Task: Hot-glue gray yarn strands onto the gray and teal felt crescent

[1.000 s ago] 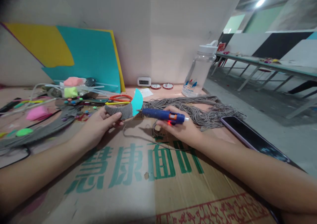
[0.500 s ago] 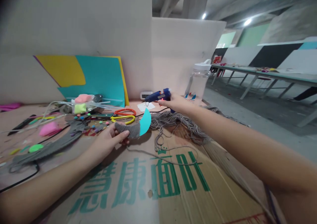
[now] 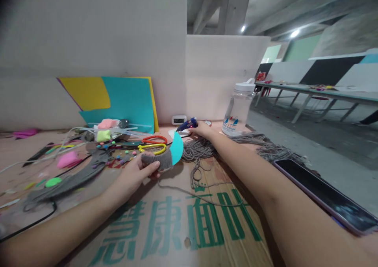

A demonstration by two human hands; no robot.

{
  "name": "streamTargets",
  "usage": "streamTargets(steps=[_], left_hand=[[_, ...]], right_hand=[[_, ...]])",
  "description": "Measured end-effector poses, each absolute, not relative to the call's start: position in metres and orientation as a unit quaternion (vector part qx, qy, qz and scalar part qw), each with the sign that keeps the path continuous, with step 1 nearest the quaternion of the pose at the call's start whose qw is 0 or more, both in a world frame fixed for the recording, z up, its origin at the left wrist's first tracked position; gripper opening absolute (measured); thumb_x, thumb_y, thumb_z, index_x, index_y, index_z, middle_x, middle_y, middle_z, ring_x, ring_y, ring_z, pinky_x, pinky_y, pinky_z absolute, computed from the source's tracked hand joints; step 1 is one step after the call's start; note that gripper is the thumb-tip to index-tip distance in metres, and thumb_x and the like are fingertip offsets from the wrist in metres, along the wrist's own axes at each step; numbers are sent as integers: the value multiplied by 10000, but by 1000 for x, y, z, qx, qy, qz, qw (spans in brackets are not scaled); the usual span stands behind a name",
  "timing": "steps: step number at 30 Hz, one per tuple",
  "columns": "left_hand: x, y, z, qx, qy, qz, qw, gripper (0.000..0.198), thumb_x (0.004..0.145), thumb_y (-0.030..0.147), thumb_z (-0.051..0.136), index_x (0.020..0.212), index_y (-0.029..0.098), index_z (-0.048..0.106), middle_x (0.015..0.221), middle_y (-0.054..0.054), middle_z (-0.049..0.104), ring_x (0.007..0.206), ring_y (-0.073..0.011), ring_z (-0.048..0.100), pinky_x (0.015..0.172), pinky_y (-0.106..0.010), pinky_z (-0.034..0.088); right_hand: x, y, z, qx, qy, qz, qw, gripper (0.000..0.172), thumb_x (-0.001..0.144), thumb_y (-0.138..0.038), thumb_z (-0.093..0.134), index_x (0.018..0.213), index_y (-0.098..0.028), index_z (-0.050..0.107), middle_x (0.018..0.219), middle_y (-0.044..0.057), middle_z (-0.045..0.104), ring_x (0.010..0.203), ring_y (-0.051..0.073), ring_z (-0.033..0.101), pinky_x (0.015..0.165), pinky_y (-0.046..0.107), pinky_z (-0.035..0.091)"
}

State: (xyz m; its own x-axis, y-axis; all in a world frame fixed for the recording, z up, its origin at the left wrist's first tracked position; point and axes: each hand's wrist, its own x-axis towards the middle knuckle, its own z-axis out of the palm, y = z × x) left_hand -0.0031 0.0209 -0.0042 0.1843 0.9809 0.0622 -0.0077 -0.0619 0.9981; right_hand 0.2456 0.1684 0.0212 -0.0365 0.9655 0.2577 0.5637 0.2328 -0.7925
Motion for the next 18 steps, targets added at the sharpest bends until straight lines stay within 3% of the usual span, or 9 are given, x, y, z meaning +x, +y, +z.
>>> streamTargets(steps=[4, 8, 12, 15, 18], left_hand=[[-4, 20, 1, 543, 444, 473, 532, 441, 642, 444, 765, 867, 165, 507, 632, 20, 627, 556, -130, 595, 559, -240, 459], [-5, 20, 1, 540, 449, 476, 530, 422, 651, 432, 765, 852, 178, 495, 621, 17, 647, 575, -146, 625, 570, -240, 465], [-7, 19, 0, 535, 457, 472, 531, 395, 692, 412, 751, 872, 204, 468, 665, 2, 696, 638, -165, 671, 596, -240, 480], [-8, 17, 2, 546, 457, 468, 523, 370, 730, 408, 733, 892, 213, 464, 685, 0, 715, 641, -157, 672, 590, -227, 472], [-9, 15, 4, 559, 459, 465, 510, 359, 744, 414, 722, 907, 214, 472, 695, -1, 723, 605, -151, 655, 560, -222, 449]], right_hand=[[255, 157, 26, -611, -653, 198, 402, 368, 646, -374, 806, 872, -137, 638, 771, 70, 683, 741, 190, 613, 715, 304, 478], [259, 122, 31, -631, -623, 127, 444, 392, 792, -435, 662, 1022, -126, 589, 1017, 137, 655, 944, 222, 608, 843, 354, 468], [240, 66, 29, -509, -716, 157, 450, 241, 828, -374, 625, 929, -156, 607, 953, 77, 664, 898, 185, 612, 878, 361, 469], [216, 30, 24, -456, -706, 335, 426, 349, 809, -346, 652, 1110, -187, 575, 1119, 92, 640, 757, 142, 617, 668, 304, 519], [197, 10, 18, -423, -655, 513, 359, 527, 786, -317, 678, 1267, -236, 477, 1307, 117, 561, 532, 69, 566, 474, 255, 469]])
